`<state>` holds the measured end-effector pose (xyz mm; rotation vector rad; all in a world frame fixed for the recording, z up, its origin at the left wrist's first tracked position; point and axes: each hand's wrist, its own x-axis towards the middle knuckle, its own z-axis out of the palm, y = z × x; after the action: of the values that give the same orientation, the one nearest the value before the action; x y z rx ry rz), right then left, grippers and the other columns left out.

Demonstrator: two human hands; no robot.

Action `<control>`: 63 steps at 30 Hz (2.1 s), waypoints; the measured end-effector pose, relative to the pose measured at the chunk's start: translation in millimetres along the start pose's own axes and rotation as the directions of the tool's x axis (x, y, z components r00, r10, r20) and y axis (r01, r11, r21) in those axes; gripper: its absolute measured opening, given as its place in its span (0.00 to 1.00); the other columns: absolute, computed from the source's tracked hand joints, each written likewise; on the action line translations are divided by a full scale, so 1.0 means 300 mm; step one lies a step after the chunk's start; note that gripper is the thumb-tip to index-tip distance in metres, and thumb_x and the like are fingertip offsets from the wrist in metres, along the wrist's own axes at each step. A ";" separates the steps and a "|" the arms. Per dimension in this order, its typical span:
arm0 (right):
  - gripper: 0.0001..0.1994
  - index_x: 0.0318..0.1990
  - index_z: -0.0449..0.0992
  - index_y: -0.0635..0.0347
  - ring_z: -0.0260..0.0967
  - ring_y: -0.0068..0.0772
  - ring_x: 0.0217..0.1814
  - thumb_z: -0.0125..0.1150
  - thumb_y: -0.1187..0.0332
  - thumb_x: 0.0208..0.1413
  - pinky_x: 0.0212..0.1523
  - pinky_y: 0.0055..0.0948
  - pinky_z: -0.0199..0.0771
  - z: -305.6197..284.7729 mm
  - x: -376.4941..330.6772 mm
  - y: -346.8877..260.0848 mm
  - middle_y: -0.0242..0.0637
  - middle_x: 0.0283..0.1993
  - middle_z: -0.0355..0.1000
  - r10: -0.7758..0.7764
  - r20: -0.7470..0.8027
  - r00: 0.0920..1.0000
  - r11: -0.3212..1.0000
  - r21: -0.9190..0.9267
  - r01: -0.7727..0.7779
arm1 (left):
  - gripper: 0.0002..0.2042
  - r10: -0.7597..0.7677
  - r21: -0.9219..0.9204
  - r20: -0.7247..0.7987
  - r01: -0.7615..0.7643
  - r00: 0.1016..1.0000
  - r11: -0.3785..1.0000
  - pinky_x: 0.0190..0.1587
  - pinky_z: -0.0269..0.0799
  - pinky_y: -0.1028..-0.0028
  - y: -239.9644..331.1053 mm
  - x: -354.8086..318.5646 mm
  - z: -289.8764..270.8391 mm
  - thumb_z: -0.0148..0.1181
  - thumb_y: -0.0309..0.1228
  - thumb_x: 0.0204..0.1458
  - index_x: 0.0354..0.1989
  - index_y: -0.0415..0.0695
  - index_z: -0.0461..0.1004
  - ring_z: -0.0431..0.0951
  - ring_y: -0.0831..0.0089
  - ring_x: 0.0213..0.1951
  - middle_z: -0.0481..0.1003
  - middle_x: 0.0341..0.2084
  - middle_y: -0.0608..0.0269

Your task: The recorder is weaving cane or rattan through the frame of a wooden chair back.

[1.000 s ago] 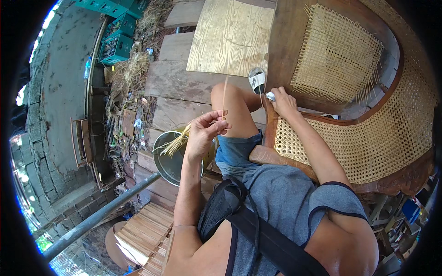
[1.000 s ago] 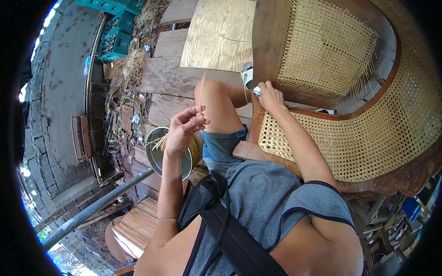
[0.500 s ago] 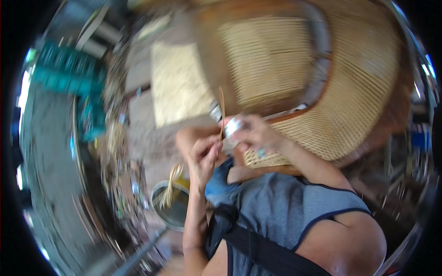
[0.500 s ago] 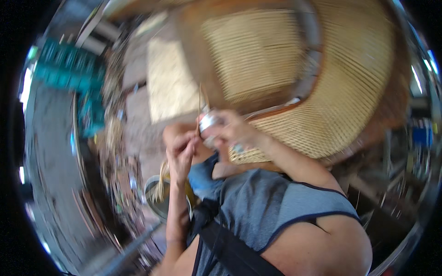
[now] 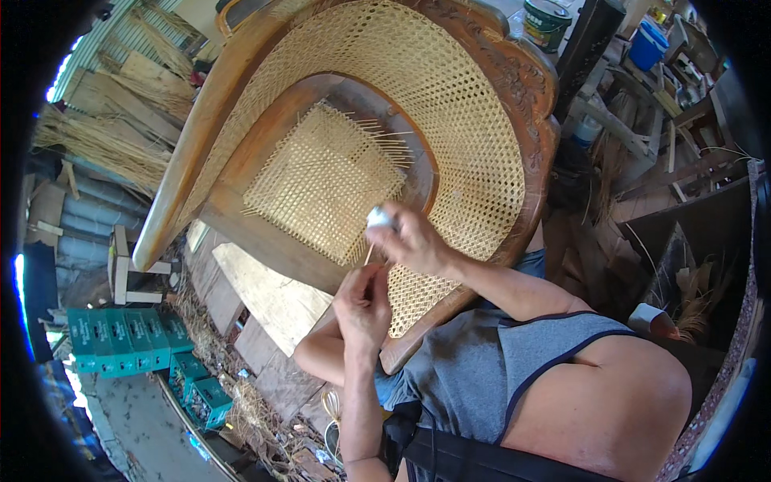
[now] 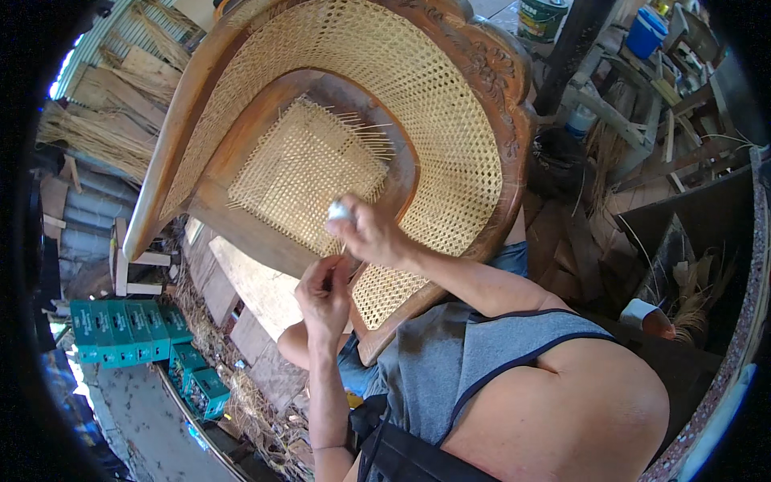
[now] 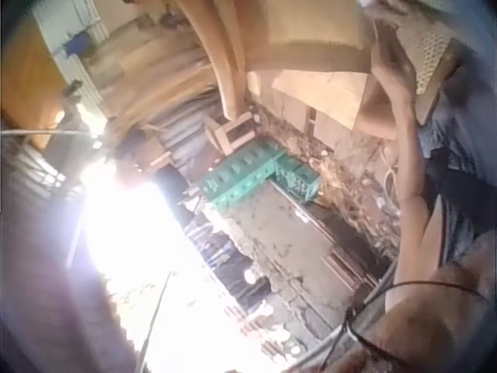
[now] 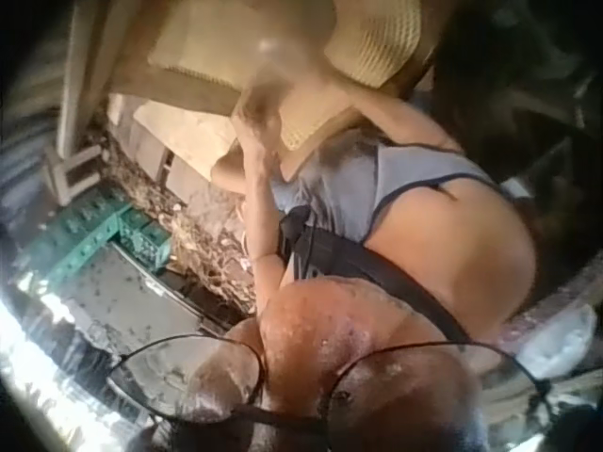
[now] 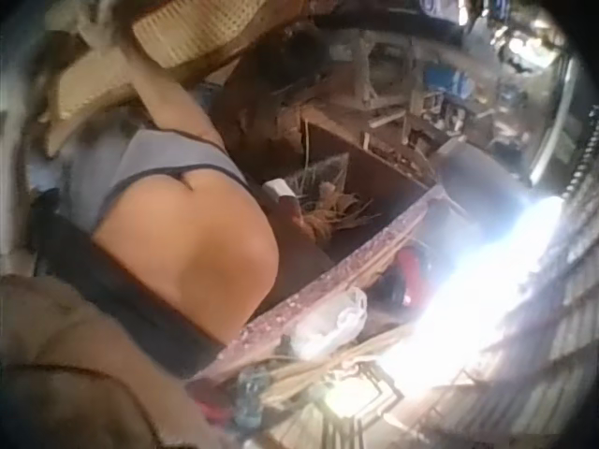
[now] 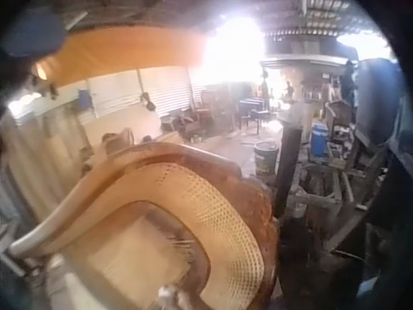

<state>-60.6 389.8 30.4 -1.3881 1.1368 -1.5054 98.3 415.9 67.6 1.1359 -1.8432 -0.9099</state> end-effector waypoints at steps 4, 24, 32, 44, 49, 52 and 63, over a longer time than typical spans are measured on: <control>0.19 0.35 0.69 0.60 0.67 0.24 0.20 0.53 0.50 0.64 0.16 0.23 0.70 -0.102 0.076 0.005 0.33 0.24 0.69 -0.027 -0.277 0.960 0.979 -0.201 -0.031 | 0.02 0.002 0.097 0.127 -0.015 0.992 0.995 0.25 0.64 0.73 0.075 -0.038 -0.020 0.61 0.21 0.52 0.33 0.37 0.77 0.70 0.70 0.21 0.71 0.20 0.57; 0.13 0.38 0.72 0.65 0.69 0.21 0.19 0.60 0.62 0.60 0.20 0.25 0.69 -0.241 0.481 -0.110 0.34 0.25 0.73 -0.289 -0.394 0.873 0.901 -0.419 0.110 | 0.07 -0.521 0.096 -0.511 0.647 0.684 0.756 0.19 0.53 0.81 -0.467 -1.236 -1.121 0.60 0.30 0.56 0.30 0.39 0.76 0.61 0.85 0.18 0.67 0.17 0.74; 0.15 0.42 0.71 0.66 0.73 0.31 0.27 0.60 0.61 0.60 0.28 0.31 0.72 -0.275 0.552 -0.008 0.43 0.32 0.76 -0.175 -0.328 0.929 0.891 -0.454 0.008 | 0.15 -0.323 0.272 -0.911 0.962 0.255 -0.007 0.38 0.73 0.63 -0.246 -1.932 -1.469 0.57 0.35 0.51 0.36 0.33 0.80 0.77 0.59 0.33 0.80 0.30 0.52; 0.20 0.51 0.68 0.65 0.74 0.52 0.48 0.58 0.57 0.60 0.44 0.45 0.72 -0.467 0.626 0.188 0.50 0.44 0.75 -0.176 -0.047 0.983 0.580 -0.812 0.064 | 0.16 0.155 -0.107 -0.988 0.847 -0.029 -0.520 0.39 0.77 0.56 0.070 -2.243 -1.809 0.55 0.36 0.45 0.29 0.34 0.81 0.82 0.50 0.34 0.80 0.28 0.41; 0.15 0.46 0.69 0.63 0.76 0.43 0.28 0.57 0.60 0.62 0.32 0.39 0.74 -0.431 0.702 0.402 0.41 0.37 0.77 -0.525 0.018 0.851 0.380 -0.890 0.253 | 0.16 0.304 -0.380 -0.915 0.819 -0.265 -0.430 0.39 0.78 0.57 0.144 -2.186 -1.883 0.56 0.36 0.45 0.29 0.33 0.81 0.82 0.50 0.34 0.80 0.29 0.41; 0.14 0.43 0.69 0.62 0.69 0.23 0.20 0.57 0.59 0.62 0.23 0.26 0.70 -0.111 0.582 0.234 0.34 0.34 0.75 0.074 0.155 0.985 0.970 -0.242 -0.035 | 0.20 -0.007 -0.129 -0.985 0.760 -0.174 -0.637 0.40 0.80 0.56 0.192 -2.319 -1.954 0.64 0.41 0.40 0.34 0.34 0.82 0.83 0.51 0.35 0.81 0.33 0.44; 0.09 0.40 0.69 0.57 0.60 0.11 0.15 0.58 0.63 0.62 0.10 0.14 0.52 0.422 0.137 -0.075 0.30 0.30 0.73 0.071 0.385 0.920 0.881 0.409 -0.239 | 0.12 -0.396 -0.293 -0.420 0.290 0.817 0.911 0.27 0.65 0.84 -0.135 -0.330 -0.412 0.52 0.34 0.63 0.49 0.43 0.76 0.71 0.84 0.27 0.75 0.33 0.72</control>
<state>61.8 344.1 64.8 -1.1511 0.6027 -1.2284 251.8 471.8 64.0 1.4313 -1.1297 -0.9059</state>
